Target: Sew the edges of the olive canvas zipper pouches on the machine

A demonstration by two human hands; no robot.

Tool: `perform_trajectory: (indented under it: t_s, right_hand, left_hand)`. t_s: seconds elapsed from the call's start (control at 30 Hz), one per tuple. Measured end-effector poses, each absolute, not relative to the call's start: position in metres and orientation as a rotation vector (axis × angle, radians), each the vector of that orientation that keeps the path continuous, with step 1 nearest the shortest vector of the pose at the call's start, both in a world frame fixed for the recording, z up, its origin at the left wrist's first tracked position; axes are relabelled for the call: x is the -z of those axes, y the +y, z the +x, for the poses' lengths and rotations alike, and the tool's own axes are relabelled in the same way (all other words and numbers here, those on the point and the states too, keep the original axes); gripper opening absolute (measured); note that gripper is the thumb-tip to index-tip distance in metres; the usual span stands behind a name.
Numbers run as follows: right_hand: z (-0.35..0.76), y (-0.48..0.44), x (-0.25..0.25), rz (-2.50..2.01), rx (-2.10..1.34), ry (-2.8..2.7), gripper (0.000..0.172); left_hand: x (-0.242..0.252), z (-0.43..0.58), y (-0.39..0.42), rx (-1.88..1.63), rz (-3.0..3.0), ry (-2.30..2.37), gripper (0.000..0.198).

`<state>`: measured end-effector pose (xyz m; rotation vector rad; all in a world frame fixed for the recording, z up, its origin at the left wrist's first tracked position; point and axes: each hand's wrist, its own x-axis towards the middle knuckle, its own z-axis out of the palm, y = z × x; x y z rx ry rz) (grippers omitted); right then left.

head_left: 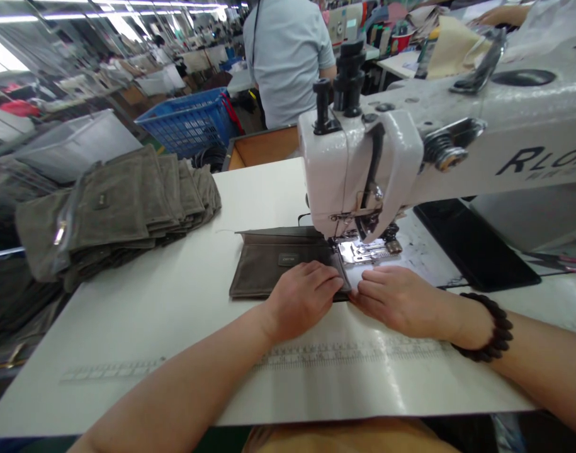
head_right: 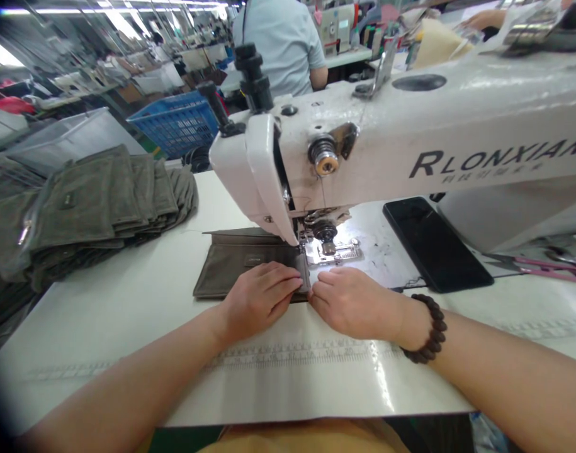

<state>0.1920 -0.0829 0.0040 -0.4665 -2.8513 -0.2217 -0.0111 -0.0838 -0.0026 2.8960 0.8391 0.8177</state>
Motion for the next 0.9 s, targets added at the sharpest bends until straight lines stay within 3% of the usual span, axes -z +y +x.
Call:
perform_trajectory:
  t_s: [0.37, 0.9]
  right_hand:
    - [0.2004, -0.0849, -0.0045, -0.457, 0.134, -2.963, 0.016]
    - [0.1993, -0.0794, -0.0034, -0.726, 0.054, -2.723, 0.027]
  left_hand:
    - [0.0037, -0.0077, -0.0808, -0.753, 3.059, 0.633, 0.019]
    - [0.0094, -0.0081, -0.0773, -0.917, 2.719, 0.641, 0.012]
